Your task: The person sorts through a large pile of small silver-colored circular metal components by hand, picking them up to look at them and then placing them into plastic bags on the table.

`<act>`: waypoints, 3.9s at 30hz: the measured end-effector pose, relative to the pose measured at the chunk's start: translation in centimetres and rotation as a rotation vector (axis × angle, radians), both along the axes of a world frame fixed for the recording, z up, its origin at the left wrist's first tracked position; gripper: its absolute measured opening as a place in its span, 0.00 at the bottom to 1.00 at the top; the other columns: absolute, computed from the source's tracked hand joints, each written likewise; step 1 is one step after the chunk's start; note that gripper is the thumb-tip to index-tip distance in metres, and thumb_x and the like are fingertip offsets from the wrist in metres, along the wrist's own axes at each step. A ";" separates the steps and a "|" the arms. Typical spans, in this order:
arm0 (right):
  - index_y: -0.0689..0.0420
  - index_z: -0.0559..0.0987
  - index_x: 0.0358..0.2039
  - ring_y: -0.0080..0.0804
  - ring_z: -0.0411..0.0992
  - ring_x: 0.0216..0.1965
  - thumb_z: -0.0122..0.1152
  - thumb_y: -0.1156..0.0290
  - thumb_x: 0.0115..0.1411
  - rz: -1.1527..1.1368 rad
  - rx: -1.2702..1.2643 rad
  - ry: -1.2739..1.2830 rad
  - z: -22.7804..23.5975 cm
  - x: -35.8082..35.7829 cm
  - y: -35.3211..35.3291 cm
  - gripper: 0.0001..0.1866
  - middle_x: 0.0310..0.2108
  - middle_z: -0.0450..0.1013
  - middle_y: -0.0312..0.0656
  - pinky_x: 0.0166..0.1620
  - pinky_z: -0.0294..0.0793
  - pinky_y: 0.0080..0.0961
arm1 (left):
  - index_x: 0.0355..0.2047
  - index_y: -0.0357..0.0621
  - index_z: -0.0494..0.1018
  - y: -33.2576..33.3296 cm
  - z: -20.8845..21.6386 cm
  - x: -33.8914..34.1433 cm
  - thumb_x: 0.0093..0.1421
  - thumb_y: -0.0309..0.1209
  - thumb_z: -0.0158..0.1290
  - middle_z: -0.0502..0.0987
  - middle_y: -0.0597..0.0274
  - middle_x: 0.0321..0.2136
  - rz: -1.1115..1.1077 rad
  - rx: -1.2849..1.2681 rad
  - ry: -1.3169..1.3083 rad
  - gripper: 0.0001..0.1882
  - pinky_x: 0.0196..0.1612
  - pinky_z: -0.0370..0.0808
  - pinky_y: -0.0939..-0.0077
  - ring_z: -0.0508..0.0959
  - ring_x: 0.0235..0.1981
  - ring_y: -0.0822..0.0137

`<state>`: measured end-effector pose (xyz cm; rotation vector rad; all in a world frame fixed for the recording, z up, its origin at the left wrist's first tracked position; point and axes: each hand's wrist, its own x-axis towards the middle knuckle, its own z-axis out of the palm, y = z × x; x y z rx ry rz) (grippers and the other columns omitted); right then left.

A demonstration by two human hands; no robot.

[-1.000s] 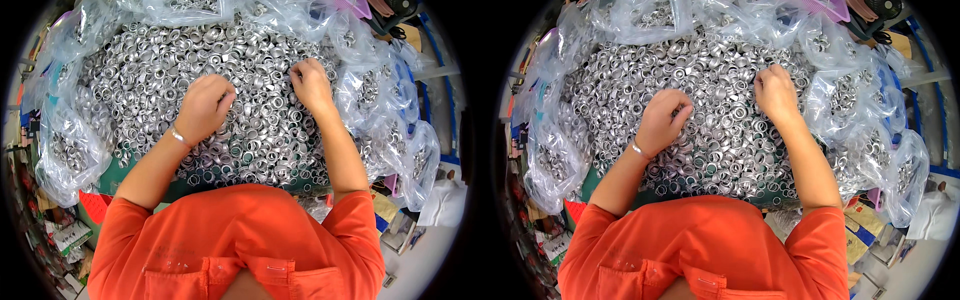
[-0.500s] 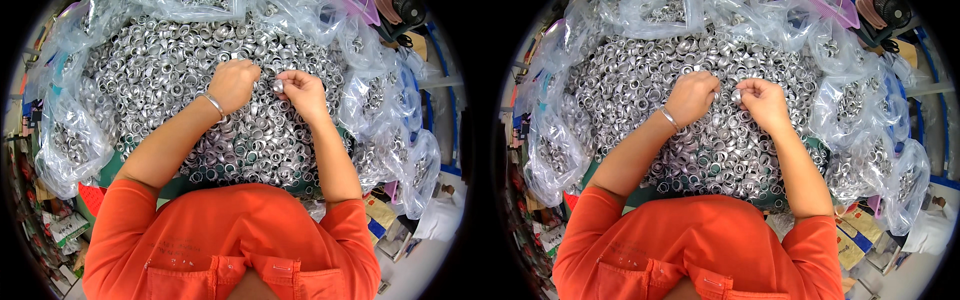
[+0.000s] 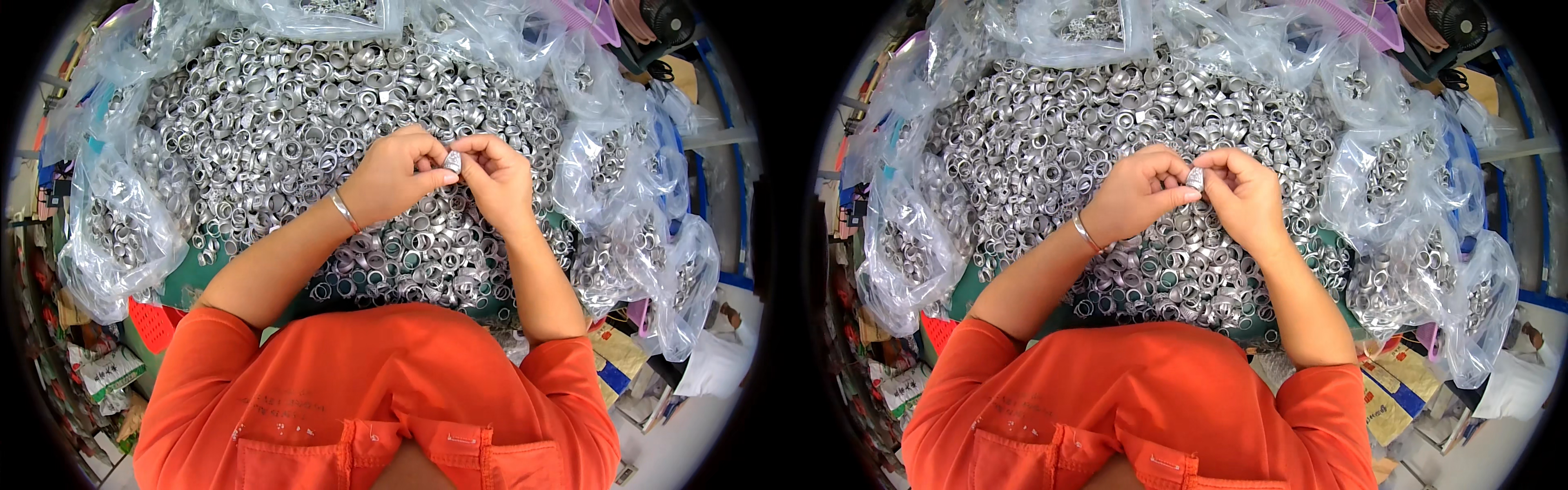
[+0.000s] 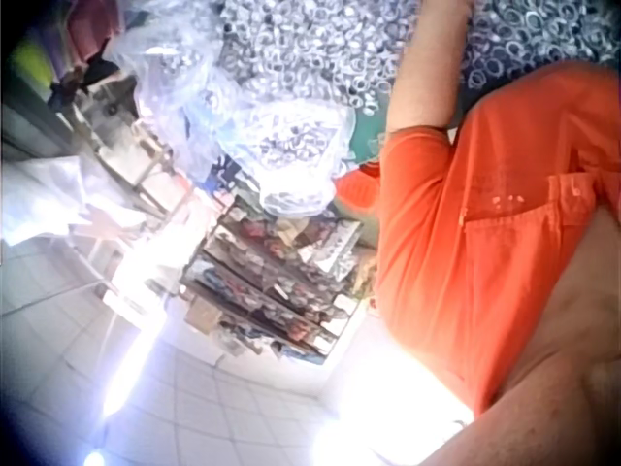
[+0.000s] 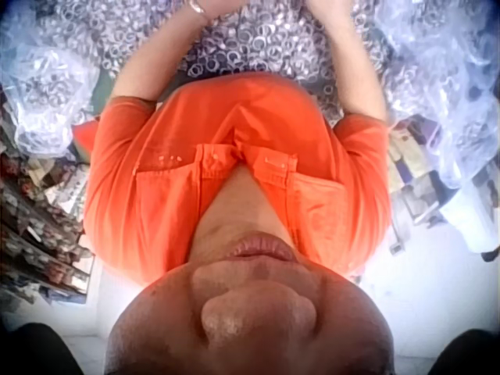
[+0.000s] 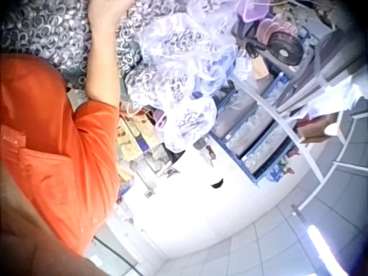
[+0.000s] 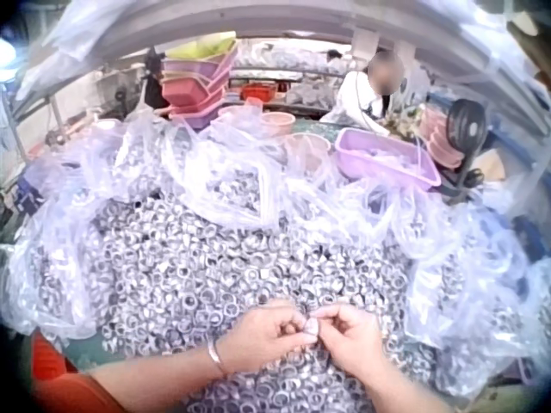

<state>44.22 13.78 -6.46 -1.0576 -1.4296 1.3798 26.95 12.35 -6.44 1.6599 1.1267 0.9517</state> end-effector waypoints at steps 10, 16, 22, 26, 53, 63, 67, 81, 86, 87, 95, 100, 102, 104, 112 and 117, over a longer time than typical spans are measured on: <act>0.60 0.75 0.32 0.16 0.65 0.20 0.54 0.79 0.51 -0.129 -0.163 -0.067 -0.2 3.7 2.6 0.07 0.22 0.68 0.32 0.20 0.61 0.11 | 0.31 0.41 0.74 6.2 -1.9 0.5 0.48 0.22 0.53 0.73 0.55 0.30 0.134 0.631 0.471 0.08 0.39 0.71 0.65 0.73 0.35 0.55; 0.62 0.76 0.32 0.25 0.65 0.17 0.60 0.68 0.51 -0.232 0.266 -0.561 -1.8 2.6 5.6 0.12 0.17 0.68 0.37 0.24 0.66 0.25 | 0.24 0.40 0.73 7.8 -2.6 3.4 0.47 0.29 0.55 0.73 0.56 0.27 0.146 0.532 0.714 0.06 0.37 0.70 0.62 0.73 0.32 0.56; 0.63 0.77 0.33 0.29 0.70 0.22 0.58 0.67 0.51 -0.196 0.145 -0.767 -1.0 1.8 6.2 0.12 0.20 0.73 0.42 0.28 0.69 0.26 | 0.27 0.39 0.72 5.9 -1.4 1.7 0.47 0.23 0.54 0.75 0.59 0.24 0.212 0.161 0.199 0.05 0.30 0.72 0.73 0.77 0.27 0.67; 0.64 0.78 0.31 0.17 0.64 0.16 0.55 0.74 0.51 -0.149 -0.085 -0.382 -2.2 2.8 6.5 0.09 0.20 0.73 0.36 0.21 0.63 0.16 | 0.30 0.37 0.70 4.3 0.0 -0.4 0.52 0.20 0.52 0.77 0.62 0.25 0.214 -0.292 -0.188 0.05 0.25 0.71 0.87 0.77 0.25 0.76; 0.57 0.70 0.29 0.19 0.62 0.18 0.51 0.73 0.58 0.087 -0.574 0.476 0.6 1.7 -0.8 0.03 0.25 0.67 0.38 0.13 0.54 0.09 | 0.36 0.36 0.71 -11.8 9.0 -23.9 0.56 0.22 0.52 0.75 0.60 0.31 1.344 0.566 -0.029 0.07 0.31 0.74 0.83 0.76 0.29 0.72; 0.57 0.70 0.27 0.17 0.63 0.17 0.52 0.72 0.58 0.112 -0.536 0.318 0.9 -0.1 -1.8 0.04 0.23 0.68 0.37 0.15 0.55 0.09 | 0.31 0.44 0.76 -9.7 7.4 -23.5 0.47 0.27 0.56 0.75 0.59 0.30 1.282 0.623 0.698 0.08 0.36 0.72 0.72 0.75 0.30 0.62; 0.57 0.71 0.28 0.18 0.64 0.17 0.54 0.73 0.57 0.106 -0.557 0.320 1.4 -0.7 -2.9 0.03 0.23 0.69 0.36 0.14 0.55 0.10 | 0.28 0.44 0.77 -2.6 2.9 -17.9 0.49 0.29 0.55 0.75 0.56 0.32 0.775 0.477 0.822 0.06 0.36 0.73 0.65 0.75 0.33 0.56; 0.58 0.70 0.28 0.18 0.63 0.15 0.52 0.75 0.58 0.058 -0.530 0.275 0.9 0.3 -5.4 0.03 0.22 0.68 0.37 0.13 0.55 0.11 | 0.40 0.41 0.70 -2.2 6.1 -19.5 0.46 0.27 0.63 0.71 0.70 0.28 0.973 0.350 0.227 0.20 0.27 0.68 0.86 0.68 0.23 0.82; 0.58 0.70 0.28 0.18 0.63 0.15 0.53 0.75 0.58 0.108 -0.550 0.279 0.4 0.2 -5.5 0.03 0.22 0.68 0.38 0.14 0.55 0.11 | 0.44 0.40 0.73 -1.6 9.2 -34.1 0.47 0.32 0.60 0.76 0.52 0.38 1.284 0.333 0.504 0.22 0.42 0.72 0.70 0.76 0.38 0.59; 0.58 0.70 0.28 0.18 0.63 0.16 0.53 0.75 0.58 0.102 -0.556 0.271 0.4 0.2 -5.7 0.03 0.22 0.68 0.38 0.14 0.55 0.11 | 0.47 0.40 0.71 -1.3 8.4 -36.5 0.48 0.34 0.59 0.75 0.49 0.40 1.323 0.217 0.487 0.24 0.44 0.71 0.71 0.75 0.41 0.58; 0.58 0.70 0.28 0.19 0.63 0.16 0.52 0.76 0.58 0.048 -0.573 0.282 0.2 0.2 -6.4 0.02 0.23 0.68 0.38 0.14 0.56 0.11 | 0.34 0.40 0.76 0.3 7.5 -24.5 0.51 0.31 0.51 0.77 0.46 0.32 0.750 0.125 0.907 0.12 0.44 0.72 0.66 0.77 0.37 0.53; 0.58 0.70 0.28 0.19 0.63 0.16 0.52 0.76 0.58 0.079 -0.543 0.282 0.8 0.3 -6.4 0.02 0.23 0.68 0.38 0.14 0.56 0.11 | 0.35 0.40 0.74 1.4 2.6 -24.1 0.48 0.31 0.57 0.73 0.45 0.37 0.878 0.118 1.110 0.13 0.46 0.70 0.64 0.74 0.40 0.50; 0.58 0.70 0.28 0.19 0.63 0.16 0.52 0.76 0.58 0.061 -0.548 0.308 0.7 0.6 -6.7 0.02 0.23 0.68 0.38 0.14 0.56 0.11 | 0.37 0.40 0.74 1.1 3.6 -23.5 0.49 0.30 0.57 0.74 0.48 0.36 0.827 0.066 1.001 0.14 0.44 0.71 0.67 0.75 0.38 0.55; 0.59 0.70 0.28 0.19 0.63 0.16 0.52 0.76 0.58 0.035 -0.559 0.313 0.6 0.7 -6.8 0.02 0.23 0.68 0.38 0.14 0.55 0.12 | 0.39 0.38 0.73 0.6 4.3 -22.5 0.50 0.27 0.57 0.75 0.53 0.36 0.785 0.024 0.541 0.15 0.43 0.72 0.73 0.75 0.37 0.63; 0.59 0.70 0.28 0.18 0.62 0.15 0.53 0.76 0.58 0.094 -0.566 0.308 0.8 -0.3 -6.6 0.03 0.21 0.69 0.37 0.14 0.55 0.11 | 0.42 0.29 0.67 -1.2 5.0 -23.2 0.58 0.26 0.43 0.73 0.52 0.33 0.454 -0.140 -1.321 0.14 0.40 0.76 0.70 0.75 0.33 0.61; 0.59 0.70 0.28 0.19 0.64 0.15 0.54 0.76 0.57 0.074 -0.589 0.305 0.5 -0.5 -6.6 0.03 0.20 0.69 0.38 0.14 0.56 0.11 | 0.38 0.33 0.69 1.7 9.4 -24.3 0.62 0.37 0.46 0.74 0.55 0.30 0.596 -0.169 -0.774 0.15 0.20 0.69 0.87 0.73 0.23 0.72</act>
